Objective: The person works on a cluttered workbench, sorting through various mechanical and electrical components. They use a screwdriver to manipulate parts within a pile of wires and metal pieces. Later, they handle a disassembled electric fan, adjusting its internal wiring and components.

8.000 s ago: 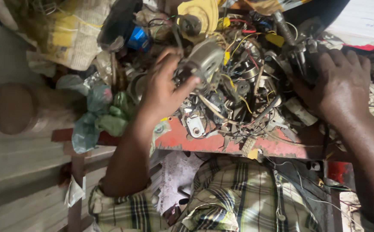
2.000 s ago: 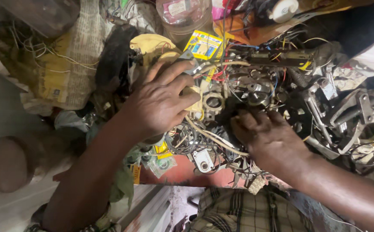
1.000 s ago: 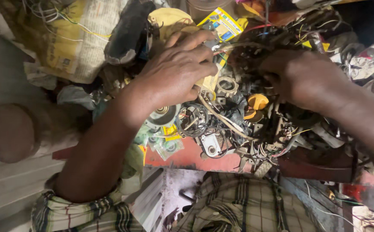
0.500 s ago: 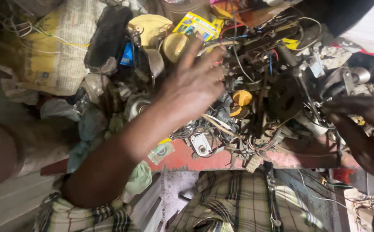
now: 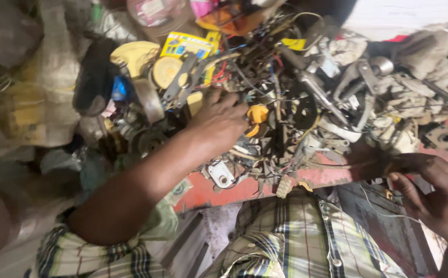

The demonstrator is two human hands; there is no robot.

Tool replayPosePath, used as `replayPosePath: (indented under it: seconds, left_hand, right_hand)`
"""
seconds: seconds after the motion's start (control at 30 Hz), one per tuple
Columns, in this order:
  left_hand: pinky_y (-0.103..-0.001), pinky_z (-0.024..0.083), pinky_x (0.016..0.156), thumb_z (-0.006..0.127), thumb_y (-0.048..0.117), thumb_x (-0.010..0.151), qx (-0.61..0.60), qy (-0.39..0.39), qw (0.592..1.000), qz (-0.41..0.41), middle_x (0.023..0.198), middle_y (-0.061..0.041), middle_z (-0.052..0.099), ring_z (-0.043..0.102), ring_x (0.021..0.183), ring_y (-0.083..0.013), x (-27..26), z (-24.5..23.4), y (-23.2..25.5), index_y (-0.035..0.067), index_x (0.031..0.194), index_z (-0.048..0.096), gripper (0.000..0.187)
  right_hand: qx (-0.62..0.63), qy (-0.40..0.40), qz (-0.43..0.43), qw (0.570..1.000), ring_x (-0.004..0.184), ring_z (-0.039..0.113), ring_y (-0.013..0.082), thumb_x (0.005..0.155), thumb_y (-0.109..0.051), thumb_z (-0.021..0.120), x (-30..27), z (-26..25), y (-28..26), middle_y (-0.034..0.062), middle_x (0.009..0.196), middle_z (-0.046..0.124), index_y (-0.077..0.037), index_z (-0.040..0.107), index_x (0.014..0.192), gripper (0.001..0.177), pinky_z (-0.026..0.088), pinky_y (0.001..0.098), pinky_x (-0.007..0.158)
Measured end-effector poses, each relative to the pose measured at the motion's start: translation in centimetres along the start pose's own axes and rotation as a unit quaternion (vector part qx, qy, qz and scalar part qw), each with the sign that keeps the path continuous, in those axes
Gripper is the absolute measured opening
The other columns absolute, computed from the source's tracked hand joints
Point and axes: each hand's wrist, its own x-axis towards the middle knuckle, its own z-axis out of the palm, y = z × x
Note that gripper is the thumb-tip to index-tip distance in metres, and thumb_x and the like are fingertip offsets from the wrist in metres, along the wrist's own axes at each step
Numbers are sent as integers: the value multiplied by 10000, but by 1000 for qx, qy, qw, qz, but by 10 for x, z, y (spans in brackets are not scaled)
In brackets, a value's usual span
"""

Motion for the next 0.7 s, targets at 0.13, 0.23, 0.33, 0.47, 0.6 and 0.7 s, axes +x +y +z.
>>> replayPosePath:
  seconds: [0.13,0.23,0.33,0.47,0.6,0.7]
  left_hand:
    - [-566,274,1157,567,123,861,26,8,1000,7,1147,-38,674,501,1296,-300,-9,-10,2,128,998,791,262]
    - [-567,275,1116,569,84,790,12,-17,1000,-6,1215,-24,676,508,1243,-287,-16,-20,1,140,903,797,260]
    - [-521,323,1069,570,70,788,-22,-26,999,-13,1212,-12,680,514,1248,-280,-19,-27,-4,120,910,791,257]
    - [-503,347,1041,575,85,776,-50,42,998,11,1209,-27,693,541,1190,-260,-24,-30,-7,100,940,784,266]
    - [-487,384,998,564,84,826,-52,-26,998,-18,1080,-44,686,586,1129,-264,-19,-29,-6,102,918,773,228]
    - [-501,409,975,566,97,879,-56,-3,997,-52,1025,-54,673,614,1100,-279,-11,-21,-4,106,942,768,212]
  right_hand:
    - [-140,22,-41,989,806,729,235,852,-34,797,-2,-15,-25,138,985,746,-14,750,1026,180,563,344,673]
    - [-152,9,-34,988,815,735,226,849,-25,788,-4,-20,-20,138,1001,750,-16,755,1026,180,571,336,670]
    - [-115,2,-60,992,857,744,193,885,-31,767,-14,-18,3,104,1050,756,-32,742,1061,178,576,287,711]
    - [-19,28,-84,996,920,728,198,913,-36,767,-19,2,38,102,1074,750,-42,737,1130,219,557,275,802]
    - [-23,22,-96,995,941,723,207,908,-38,763,-20,8,58,108,1096,748,-34,729,1107,203,555,288,833]
    - [-35,19,-93,995,923,719,226,889,-37,771,-19,14,60,120,1092,747,-36,731,1083,198,553,309,818]
